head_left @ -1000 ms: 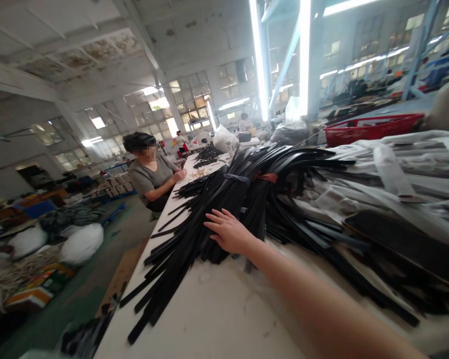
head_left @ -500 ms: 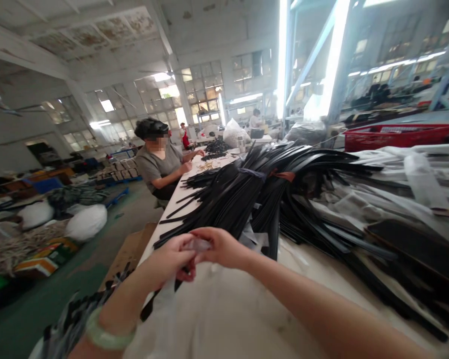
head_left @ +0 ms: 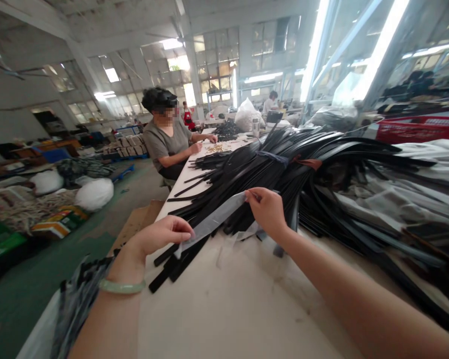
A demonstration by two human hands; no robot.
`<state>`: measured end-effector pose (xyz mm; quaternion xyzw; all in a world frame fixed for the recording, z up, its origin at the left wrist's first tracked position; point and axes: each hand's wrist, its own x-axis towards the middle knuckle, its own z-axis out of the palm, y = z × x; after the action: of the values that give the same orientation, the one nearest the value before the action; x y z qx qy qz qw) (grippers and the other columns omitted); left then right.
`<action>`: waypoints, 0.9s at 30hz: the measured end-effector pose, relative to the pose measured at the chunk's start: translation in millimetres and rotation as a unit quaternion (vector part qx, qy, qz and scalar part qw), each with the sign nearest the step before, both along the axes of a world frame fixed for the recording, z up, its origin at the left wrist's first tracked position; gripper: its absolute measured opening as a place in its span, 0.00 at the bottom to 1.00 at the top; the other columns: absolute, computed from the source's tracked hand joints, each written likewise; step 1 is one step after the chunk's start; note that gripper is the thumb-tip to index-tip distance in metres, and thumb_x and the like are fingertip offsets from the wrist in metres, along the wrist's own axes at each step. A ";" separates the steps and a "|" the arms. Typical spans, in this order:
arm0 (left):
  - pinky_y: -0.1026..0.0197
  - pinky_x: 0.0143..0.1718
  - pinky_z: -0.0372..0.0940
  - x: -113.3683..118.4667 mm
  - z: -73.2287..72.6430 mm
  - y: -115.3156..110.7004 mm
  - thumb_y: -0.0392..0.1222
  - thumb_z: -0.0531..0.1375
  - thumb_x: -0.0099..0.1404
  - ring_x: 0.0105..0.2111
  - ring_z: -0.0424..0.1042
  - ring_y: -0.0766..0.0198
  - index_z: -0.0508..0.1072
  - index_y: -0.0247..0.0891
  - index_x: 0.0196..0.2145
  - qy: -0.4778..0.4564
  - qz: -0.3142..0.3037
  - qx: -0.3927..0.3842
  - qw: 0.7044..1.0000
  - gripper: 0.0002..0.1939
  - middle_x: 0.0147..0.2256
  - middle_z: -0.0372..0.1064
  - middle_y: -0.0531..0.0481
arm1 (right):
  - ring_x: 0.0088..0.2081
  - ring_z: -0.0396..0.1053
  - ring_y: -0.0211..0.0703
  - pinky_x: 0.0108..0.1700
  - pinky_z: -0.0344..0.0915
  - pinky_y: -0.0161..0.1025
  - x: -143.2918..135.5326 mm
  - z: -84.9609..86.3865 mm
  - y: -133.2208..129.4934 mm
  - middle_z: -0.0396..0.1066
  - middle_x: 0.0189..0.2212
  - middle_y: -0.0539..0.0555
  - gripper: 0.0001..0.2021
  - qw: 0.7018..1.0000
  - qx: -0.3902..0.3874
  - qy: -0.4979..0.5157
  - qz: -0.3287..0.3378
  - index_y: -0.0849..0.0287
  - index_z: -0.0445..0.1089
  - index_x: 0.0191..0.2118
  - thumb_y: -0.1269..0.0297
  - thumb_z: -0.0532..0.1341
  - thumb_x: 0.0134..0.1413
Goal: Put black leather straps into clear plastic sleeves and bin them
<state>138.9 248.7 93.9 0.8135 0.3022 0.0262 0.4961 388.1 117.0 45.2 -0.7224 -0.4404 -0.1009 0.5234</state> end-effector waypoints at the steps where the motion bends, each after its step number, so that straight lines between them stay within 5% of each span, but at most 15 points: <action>1: 0.68 0.28 0.59 -0.6 -1.3 2.1 0.47 0.66 0.48 0.28 0.66 0.66 0.76 0.35 0.28 -0.015 0.000 0.009 1.000 0.12 0.27 0.70 0.51 | 0.27 0.69 0.43 0.31 0.60 0.37 -1.2 1.2 -0.7 0.75 0.25 0.54 0.13 1.000 0.015 0.007 -0.006 0.60 0.76 0.29 0.61 0.56 0.55; 4: 0.67 0.26 0.59 -0.8 -10.4 14.2 0.46 0.68 0.45 0.24 0.64 0.68 0.73 0.34 0.24 -0.126 0.137 -0.010 0.982 0.13 0.23 0.68 0.52 | 0.22 0.67 0.40 0.26 0.59 0.35 -12.0 5.5 -3.3 0.74 0.23 0.54 0.14 0.997 0.031 0.060 0.025 0.61 0.75 0.30 0.58 0.56 0.55; 7: 0.67 0.25 0.59 -4.3 -22.1 35.0 0.45 0.70 0.40 0.20 0.62 0.71 0.69 0.34 0.23 -0.257 0.342 -0.034 0.903 0.17 0.19 0.64 0.55 | 0.16 0.62 0.35 0.19 0.56 0.32 -38.3 14.1 -13.1 0.74 0.22 0.53 0.14 0.961 -0.064 0.165 0.215 0.62 0.74 0.30 0.55 0.58 0.53; 9: 0.67 0.25 0.60 -8.2 -26.5 46.0 0.45 0.70 0.38 0.20 0.62 0.72 0.67 0.34 0.25 -0.304 0.398 -0.024 0.865 0.19 0.20 0.63 0.57 | 0.20 0.68 0.36 0.21 0.62 0.31 -59.2 22.8 -25.1 0.76 0.26 0.54 0.14 0.858 -0.179 0.210 0.433 0.62 0.74 0.32 0.54 0.60 0.52; 11: 0.67 0.27 0.61 -9.9 -26.1 47.7 0.45 0.71 0.37 0.22 0.64 0.72 0.67 0.35 0.27 -0.326 0.398 -0.028 0.857 0.22 0.21 0.65 0.57 | 0.34 0.74 0.43 0.33 0.68 0.33 -74.9 30.9 -36.7 0.77 0.34 0.56 0.15 0.692 -0.284 0.201 0.633 0.61 0.75 0.37 0.54 0.63 0.49; 12: 0.66 0.28 0.62 -9.0 -24.4 44.1 0.45 0.72 0.36 0.23 0.65 0.71 0.68 0.35 0.27 -0.331 0.377 -0.040 0.864 0.22 0.23 0.66 0.56 | 0.40 0.74 0.45 0.38 0.69 0.35 -79.2 33.4 -40.2 0.76 0.38 0.57 0.18 0.615 -0.323 0.195 0.693 0.62 0.75 0.40 0.54 0.64 0.49; 13: 0.65 0.28 0.63 -6.7 -22.1 37.9 0.44 0.72 0.35 0.23 0.66 0.70 0.68 0.34 0.27 -0.326 0.342 -0.054 0.880 0.23 0.23 0.67 0.55 | 0.42 0.73 0.47 0.41 0.69 0.36 -81.1 34.3 -41.3 0.75 0.40 0.58 0.20 0.570 -0.348 0.199 0.717 0.63 0.75 0.42 0.52 0.64 0.48; 14: 0.64 0.29 0.63 -3.1 -19.9 29.5 0.44 0.72 0.35 0.24 0.66 0.70 0.69 0.34 0.26 -0.313 0.293 -0.068 0.901 0.22 0.23 0.67 0.55 | 0.41 0.74 0.47 0.39 0.70 0.36 -80.8 33.2 -39.8 0.76 0.38 0.59 0.21 0.572 -0.358 0.218 0.705 0.64 0.75 0.40 0.50 0.63 0.48; 15: 0.64 0.29 0.63 1.7 -18.0 19.7 0.44 0.72 0.37 0.24 0.66 0.69 0.70 0.33 0.25 -0.293 0.234 -0.081 0.923 0.20 0.23 0.67 0.54 | 0.36 0.75 0.44 0.35 0.70 0.35 -78.6 30.3 -36.0 0.76 0.35 0.60 0.22 0.615 -0.346 0.250 0.663 0.65 0.75 0.37 0.47 0.62 0.49; 17: 0.65 0.29 0.62 13.2 -17.1 -1.3 0.45 0.71 0.43 0.23 0.65 0.70 0.71 0.32 0.24 -0.246 0.118 -0.091 0.958 0.16 0.22 0.68 0.53 | 0.27 0.73 0.38 0.27 0.69 0.32 -71.2 20.2 -23.9 0.75 0.30 0.57 0.24 0.748 -0.266 0.311 0.523 0.65 0.72 0.31 0.43 0.60 0.49; 19: 0.66 0.27 0.59 25.1 -20.7 -19.4 0.47 0.67 0.49 0.23 0.64 0.70 0.73 0.32 0.24 -0.214 0.040 -0.080 0.973 0.14 0.22 0.68 0.52 | 0.23 0.70 0.34 0.23 0.68 0.30 -64.0 8.3 -11.7 0.73 0.27 0.54 0.22 0.833 -0.181 0.328 0.408 0.63 0.69 0.31 0.44 0.63 0.46; 23: 0.66 0.23 0.55 42.9 -35.7 -37.7 0.49 0.66 0.50 0.21 0.62 0.69 0.73 0.32 0.22 -0.202 0.040 -0.037 0.978 0.15 0.20 0.67 0.52 | 0.17 0.66 0.33 0.18 0.64 0.29 -60.3 -6.9 -1.3 0.68 0.16 0.50 0.21 0.852 -0.183 0.319 0.373 0.64 0.67 0.24 0.46 0.66 0.42; 27: 0.66 0.23 0.58 49.9 -42.3 -40.6 0.50 0.68 0.47 0.21 0.65 0.68 0.71 0.32 0.23 -0.225 0.113 -0.111 0.961 0.17 0.21 0.67 0.52 | 0.16 0.65 0.32 0.18 0.62 0.28 -65.0 -9.7 -1.7 0.68 0.16 0.50 0.21 0.838 -0.174 0.363 0.370 0.63 0.66 0.23 0.48 0.67 0.40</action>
<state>188.8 208.1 51.6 0.6870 0.2739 0.2308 0.6322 323.0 115.3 35.6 -0.5698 -0.4635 0.4475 0.5101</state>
